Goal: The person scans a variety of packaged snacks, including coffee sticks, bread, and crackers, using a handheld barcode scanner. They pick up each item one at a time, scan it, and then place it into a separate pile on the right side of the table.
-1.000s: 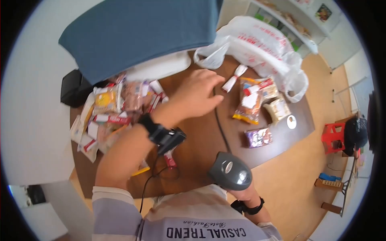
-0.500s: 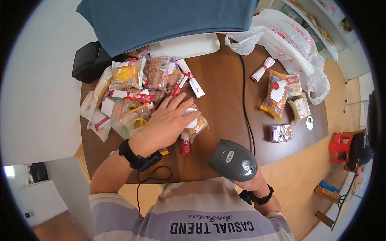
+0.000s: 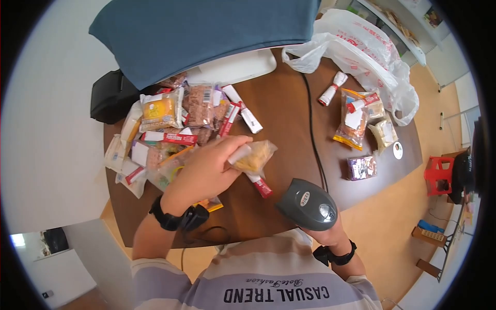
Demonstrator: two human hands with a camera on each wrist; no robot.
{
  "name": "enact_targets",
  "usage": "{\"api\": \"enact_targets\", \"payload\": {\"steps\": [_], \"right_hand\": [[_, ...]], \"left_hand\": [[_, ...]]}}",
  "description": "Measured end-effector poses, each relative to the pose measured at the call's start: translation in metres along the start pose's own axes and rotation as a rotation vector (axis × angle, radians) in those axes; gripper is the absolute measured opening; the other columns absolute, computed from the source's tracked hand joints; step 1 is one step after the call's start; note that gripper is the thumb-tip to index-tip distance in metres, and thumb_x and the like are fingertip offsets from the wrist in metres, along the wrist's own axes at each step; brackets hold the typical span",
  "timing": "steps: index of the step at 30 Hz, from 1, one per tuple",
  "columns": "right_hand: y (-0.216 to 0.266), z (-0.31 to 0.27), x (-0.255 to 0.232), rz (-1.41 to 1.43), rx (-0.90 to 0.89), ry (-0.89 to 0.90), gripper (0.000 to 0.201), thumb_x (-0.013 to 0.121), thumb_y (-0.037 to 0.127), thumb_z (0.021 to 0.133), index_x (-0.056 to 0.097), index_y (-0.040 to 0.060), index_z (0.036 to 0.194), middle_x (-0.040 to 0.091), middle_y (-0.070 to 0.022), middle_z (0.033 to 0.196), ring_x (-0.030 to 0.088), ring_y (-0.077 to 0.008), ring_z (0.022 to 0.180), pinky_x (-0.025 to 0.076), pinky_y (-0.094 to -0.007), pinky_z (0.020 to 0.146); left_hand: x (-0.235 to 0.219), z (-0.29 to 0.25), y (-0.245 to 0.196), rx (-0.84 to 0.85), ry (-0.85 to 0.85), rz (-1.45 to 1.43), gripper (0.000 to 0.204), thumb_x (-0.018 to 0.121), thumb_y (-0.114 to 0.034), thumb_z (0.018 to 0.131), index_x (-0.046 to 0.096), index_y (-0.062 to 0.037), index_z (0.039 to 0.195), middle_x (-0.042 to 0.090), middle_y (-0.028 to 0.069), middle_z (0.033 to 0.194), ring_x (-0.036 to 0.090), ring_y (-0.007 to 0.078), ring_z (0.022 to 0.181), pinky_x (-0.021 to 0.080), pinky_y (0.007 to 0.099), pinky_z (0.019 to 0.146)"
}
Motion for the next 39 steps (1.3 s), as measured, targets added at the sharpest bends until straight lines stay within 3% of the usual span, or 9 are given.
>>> {"api": "enact_targets", "payload": {"steps": [2,3,5,7,9,13,16,32,39], "right_hand": [[-0.001,0.003,0.004,0.059,0.028,-0.002,0.043,0.078,0.008,0.068,0.064,-0.0023,0.106,0.071,-0.0134,0.094,0.069,-0.0268,0.081,0.053,-0.0325,0.074],[-0.001,0.005,0.006,0.079,0.024,0.006,0.043,0.078,0.008,0.068,0.064,-0.0023,0.106,0.071,-0.0134,0.094,0.069,-0.0268,0.081,0.053,-0.0325,0.074],[0.0,0.008,0.009,0.089,0.048,0.034,0.042,0.079,0.008,0.068,0.064,-0.0023,0.106,0.071,-0.0132,0.093,0.069,-0.0266,0.08,0.053,-0.032,0.073],[0.0,0.01,0.009,0.08,0.054,0.053,0.041,0.079,0.008,0.068,0.064,-0.0022,0.105,0.071,-0.0128,0.092,0.069,-0.026,0.078,0.053,-0.0318,0.072],[-0.006,0.005,0.008,0.022,0.108,0.228,0.065,0.08,0.006,0.07,0.051,-0.0029,0.127,0.065,-0.0126,0.116,0.063,-0.0199,0.103,0.049,-0.0338,0.092],[-0.008,0.004,0.01,0.039,0.13,0.214,0.065,0.08,0.007,0.069,0.052,-0.0031,0.127,0.066,-0.0127,0.116,0.063,-0.0196,0.103,0.049,-0.0336,0.092],[-0.004,0.006,0.01,0.053,0.038,0.088,0.039,0.077,0.007,0.069,0.064,-0.0025,0.104,0.07,-0.0135,0.092,0.068,-0.0264,0.078,0.053,-0.0323,0.072],[-0.006,0.009,0.011,-0.122,-0.015,0.181,0.05,0.073,0.011,0.066,0.061,-0.0036,0.112,0.068,-0.0176,0.097,0.068,-0.0344,0.084,0.053,-0.0343,0.077],[-0.003,0.008,0.01,-0.07,0.01,0.164,0.05,0.071,0.014,0.065,0.062,-0.0049,0.11,0.067,-0.021,0.096,0.066,-0.038,0.082,0.053,-0.0343,0.075]], "left_hand": [[0.003,-0.014,0.012,-0.096,-0.061,-0.694,0.037,0.056,-0.013,0.096,0.05,-0.0021,0.131,0.063,0.0164,0.121,0.066,0.0237,0.105,0.055,0.0341,0.083],[0.007,-0.021,0.014,-0.109,-0.065,-0.677,0.037,0.056,-0.013,0.096,0.05,-0.0021,0.131,0.063,0.0164,0.121,0.066,0.0237,0.105,0.055,0.0341,0.083],[0.025,-0.036,0.018,-0.317,-0.075,-1.449,0.039,0.053,-0.016,0.099,0.046,-0.0033,0.135,0.062,0.0158,0.122,0.064,0.0241,0.109,0.056,0.034,0.083],[0.041,-0.043,0.022,-0.345,-0.089,-1.478,0.039,0.051,-0.019,0.1,0.045,-0.0039,0.135,0.062,0.0181,0.123,0.064,0.0283,0.11,0.058,0.0355,0.079],[0.055,-0.047,0.024,-0.4,-0.1,-1.59,0.038,0.048,-0.023,0.101,0.046,-0.0045,0.135,0.062,0.0177,0.123,0.065,0.028,0.109,0.057,0.0346,0.079],[0.069,-0.042,0.027,-0.389,-0.098,-1.638,0.053,0.031,-0.042,0.104,0.036,-0.0073,0.143,0.053,0.0195,0.135,0.06,0.033,0.116,0.055,0.0418,0.087],[0.071,-0.036,0.025,-0.412,-0.195,-1.569,0.058,0.024,-0.048,0.103,0.034,-0.0081,0.145,0.051,0.0173,0.138,0.057,0.0326,0.12,0.051,0.0445,0.093],[0.087,-0.037,0.024,-0.347,-0.222,-1.421,0.061,0.032,-0.048,0.102,0.032,-0.0045,0.145,0.054,0.0211,0.132,0.062,0.0328,0.112,0.053,0.0434,0.09],[0.084,-0.037,0.02,-0.392,-0.218,-1.344,0.053,0.042,-0.041,0.102,0.04,-0.0041,0.14,0.062,0.0194,0.122,0.067,0.0286,0.1,0.057,0.0368,0.077]]}}
Point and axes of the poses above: each hand's wrist, its own z-axis towards the middle knuckle, its own x-axis out of the palm, y = z × x, the point moved 4 cm from there along z, towards the middle knuckle
